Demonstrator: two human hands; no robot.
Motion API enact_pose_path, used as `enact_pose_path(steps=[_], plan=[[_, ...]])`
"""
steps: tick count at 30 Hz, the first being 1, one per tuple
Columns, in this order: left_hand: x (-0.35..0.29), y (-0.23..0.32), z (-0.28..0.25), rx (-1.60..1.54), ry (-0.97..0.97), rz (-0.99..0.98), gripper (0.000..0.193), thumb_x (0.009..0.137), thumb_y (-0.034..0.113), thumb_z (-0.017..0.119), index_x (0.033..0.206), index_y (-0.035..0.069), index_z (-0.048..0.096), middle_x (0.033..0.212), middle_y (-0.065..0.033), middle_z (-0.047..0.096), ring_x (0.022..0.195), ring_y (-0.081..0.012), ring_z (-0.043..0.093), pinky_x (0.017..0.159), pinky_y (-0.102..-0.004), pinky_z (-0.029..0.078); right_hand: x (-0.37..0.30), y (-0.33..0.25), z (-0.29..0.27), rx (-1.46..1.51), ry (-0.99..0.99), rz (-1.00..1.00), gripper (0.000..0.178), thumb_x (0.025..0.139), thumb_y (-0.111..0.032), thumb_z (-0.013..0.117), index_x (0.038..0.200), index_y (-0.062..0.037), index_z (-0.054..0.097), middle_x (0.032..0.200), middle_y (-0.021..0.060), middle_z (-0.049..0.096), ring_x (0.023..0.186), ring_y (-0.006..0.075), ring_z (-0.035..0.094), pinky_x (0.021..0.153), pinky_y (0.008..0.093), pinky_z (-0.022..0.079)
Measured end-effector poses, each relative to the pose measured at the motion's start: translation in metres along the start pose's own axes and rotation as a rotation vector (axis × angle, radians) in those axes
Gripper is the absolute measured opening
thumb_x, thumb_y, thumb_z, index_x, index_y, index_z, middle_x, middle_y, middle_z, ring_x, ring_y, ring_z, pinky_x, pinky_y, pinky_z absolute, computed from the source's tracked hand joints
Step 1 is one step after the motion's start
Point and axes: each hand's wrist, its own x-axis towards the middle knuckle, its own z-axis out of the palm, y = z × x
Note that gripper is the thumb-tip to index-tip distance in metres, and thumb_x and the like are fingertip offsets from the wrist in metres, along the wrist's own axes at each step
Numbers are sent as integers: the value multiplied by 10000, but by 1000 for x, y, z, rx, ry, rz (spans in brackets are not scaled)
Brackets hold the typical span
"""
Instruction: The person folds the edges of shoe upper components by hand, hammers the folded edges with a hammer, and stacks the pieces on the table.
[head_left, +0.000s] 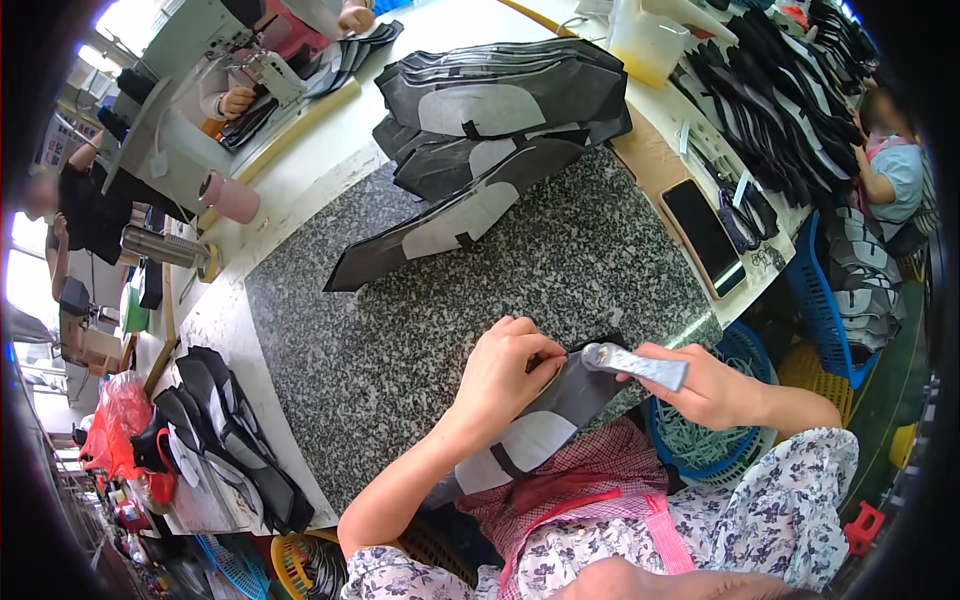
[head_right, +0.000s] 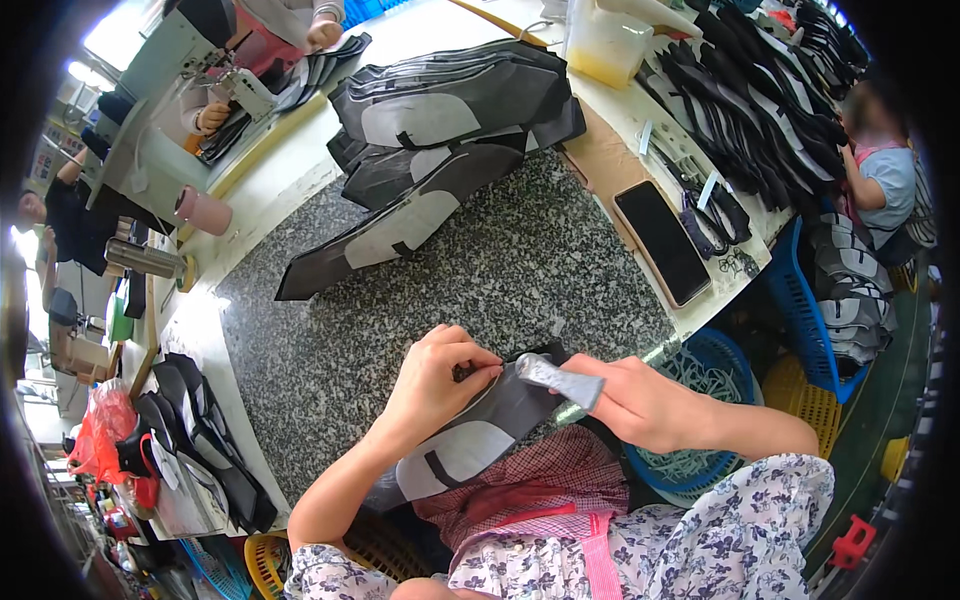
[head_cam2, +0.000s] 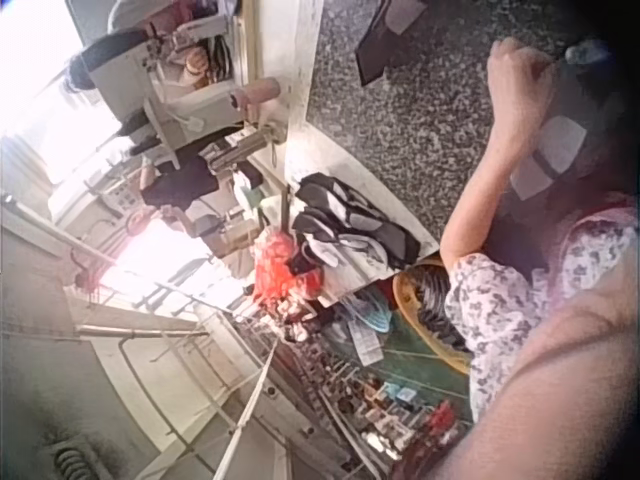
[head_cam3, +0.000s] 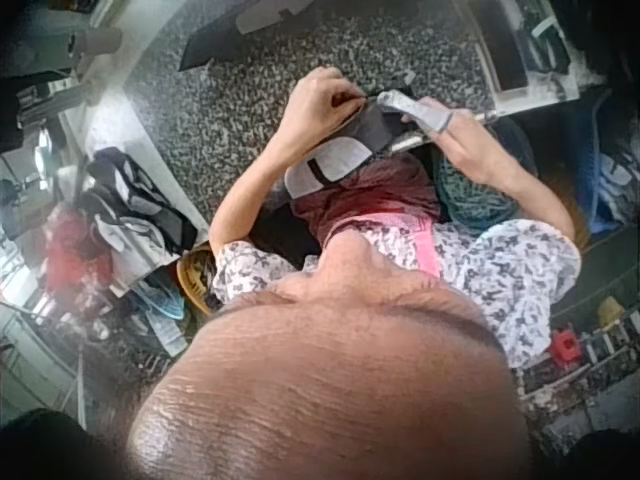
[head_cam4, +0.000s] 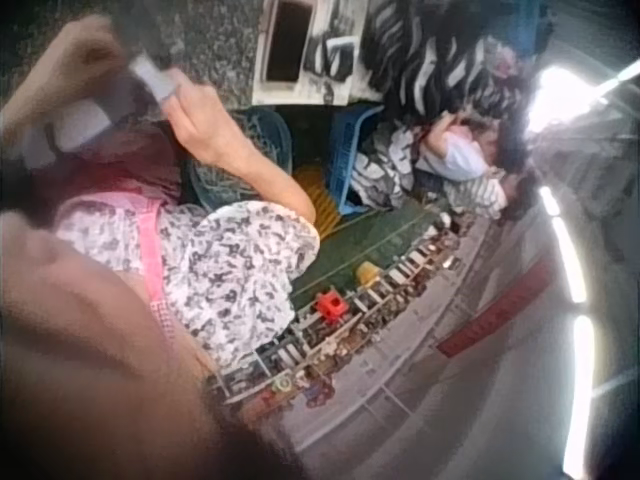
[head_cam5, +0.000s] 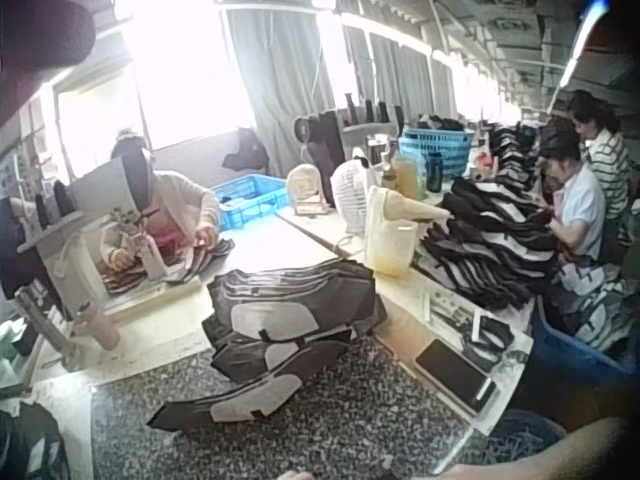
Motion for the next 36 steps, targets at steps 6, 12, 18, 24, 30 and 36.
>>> enact_pose_path(steps=[6, 12, 18, 24, 30, 36], plan=[[-3, -12, 2, 56, 20, 267, 178, 796, 46, 778, 973, 41, 759, 875, -75, 628, 859, -262, 603, 742, -375, 517, 20, -21, -14, -127, -93, 155, 236, 1007, -104, 475, 1210, 9, 521, 817, 251, 657, 808, 473, 664, 692, 513, 510], [-13, -16, 1, 432, -23, 534, 298, 744, 123, 679, 1023, 21, 715, 926, -38, 545, 887, -206, 560, 742, -329, 454, 36, -29, -8, -144, 21, 89, 177, 982, -80, 528, 1115, 26, 477, 816, 280, 659, 804, 512, 653, 650, 531, 506], [-16, -23, 1, 459, -2, 552, 211, 744, 137, 680, 939, 57, 689, 928, -29, 538, 901, -189, 560, 756, -328, 444, 30, -28, -7, -184, 41, 61, 172, 1011, -107, 505, 1121, 22, 480, 765, 265, 627, 793, 500, 662, 666, 541, 517], [-20, -26, -2, 223, 107, 318, 166, 776, 154, 790, 919, 80, 751, 859, 2, 627, 842, -200, 578, 747, -357, 453, 26, -4, 17, -243, -61, 110, 236, 958, -49, 497, 1185, 14, 505, 807, 253, 640, 802, 487, 670, 674, 545, 533], [-27, -25, 9, 64, 129, 281, 159, 757, 69, 835, 897, 46, 762, 842, -35, 663, 805, -215, 600, 690, -355, 521, 29, -11, 8, -156, 138, -32, 209, 961, -48, 541, 1162, 7, 517, 841, 256, 652, 800, 472, 673, 638, 517, 535], [-34, -9, 7, 391, 39, 476, 299, 710, 57, 667, 989, -47, 682, 888, -88, 600, 887, -231, 578, 733, -315, 492, 23, 6, 18, -240, 47, -14, 247, 972, -110, 603, 1169, 13, 519, 811, 245, 651, 768, 464, 687, 618, 491, 542]])
